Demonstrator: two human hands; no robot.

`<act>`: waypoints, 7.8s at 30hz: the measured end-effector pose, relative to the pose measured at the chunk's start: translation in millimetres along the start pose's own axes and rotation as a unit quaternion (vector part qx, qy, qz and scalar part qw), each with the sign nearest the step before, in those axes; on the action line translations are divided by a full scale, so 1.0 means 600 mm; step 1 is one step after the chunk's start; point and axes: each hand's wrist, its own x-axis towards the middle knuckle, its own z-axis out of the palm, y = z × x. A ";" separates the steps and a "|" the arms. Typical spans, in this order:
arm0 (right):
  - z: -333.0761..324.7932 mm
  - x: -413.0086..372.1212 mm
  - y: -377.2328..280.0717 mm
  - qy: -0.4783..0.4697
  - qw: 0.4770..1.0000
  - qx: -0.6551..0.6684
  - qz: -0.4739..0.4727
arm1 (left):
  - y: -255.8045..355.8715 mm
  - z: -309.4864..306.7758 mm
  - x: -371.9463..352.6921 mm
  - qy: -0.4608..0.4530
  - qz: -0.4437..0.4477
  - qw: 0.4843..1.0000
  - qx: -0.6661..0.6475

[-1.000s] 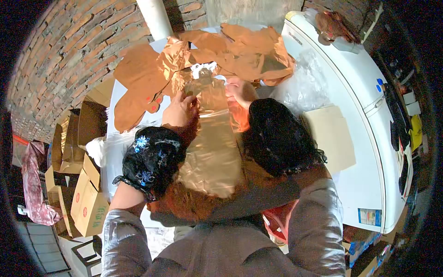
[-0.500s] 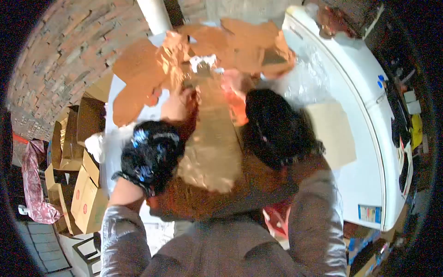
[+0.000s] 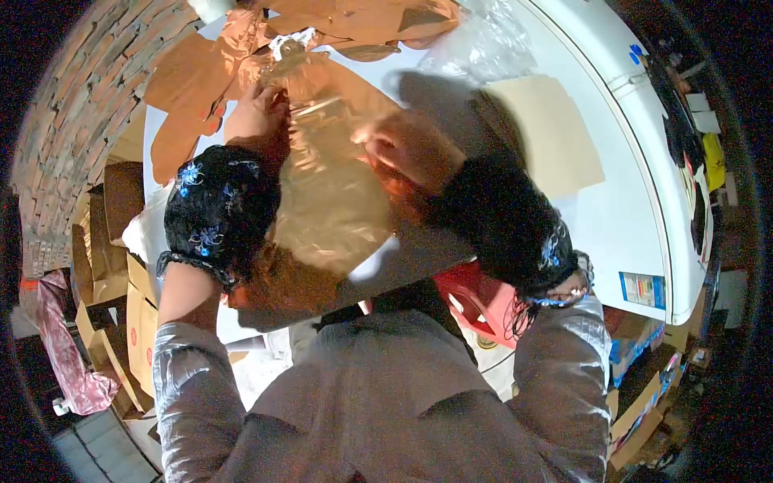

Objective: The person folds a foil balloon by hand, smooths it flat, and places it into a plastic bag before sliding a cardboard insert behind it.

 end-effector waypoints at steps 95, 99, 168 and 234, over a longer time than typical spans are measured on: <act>0.107 -0.187 -0.170 0.202 0.958 -0.149 0.138 | -0.043 -0.032 0.314 -0.005 0.126 0.963 -0.239; 0.117 -0.184 -0.158 0.233 0.954 -0.147 0.116 | -0.044 0.061 0.335 0.046 0.214 0.973 -0.072; 0.112 -0.185 -0.154 0.227 0.960 -0.151 0.069 | 0.037 -0.200 -0.394 0.050 0.014 0.996 -0.076; 0.070 -0.223 -0.089 0.264 0.946 -0.147 0.121 | 0.148 -0.091 -0.251 -0.160 0.341 0.924 -0.057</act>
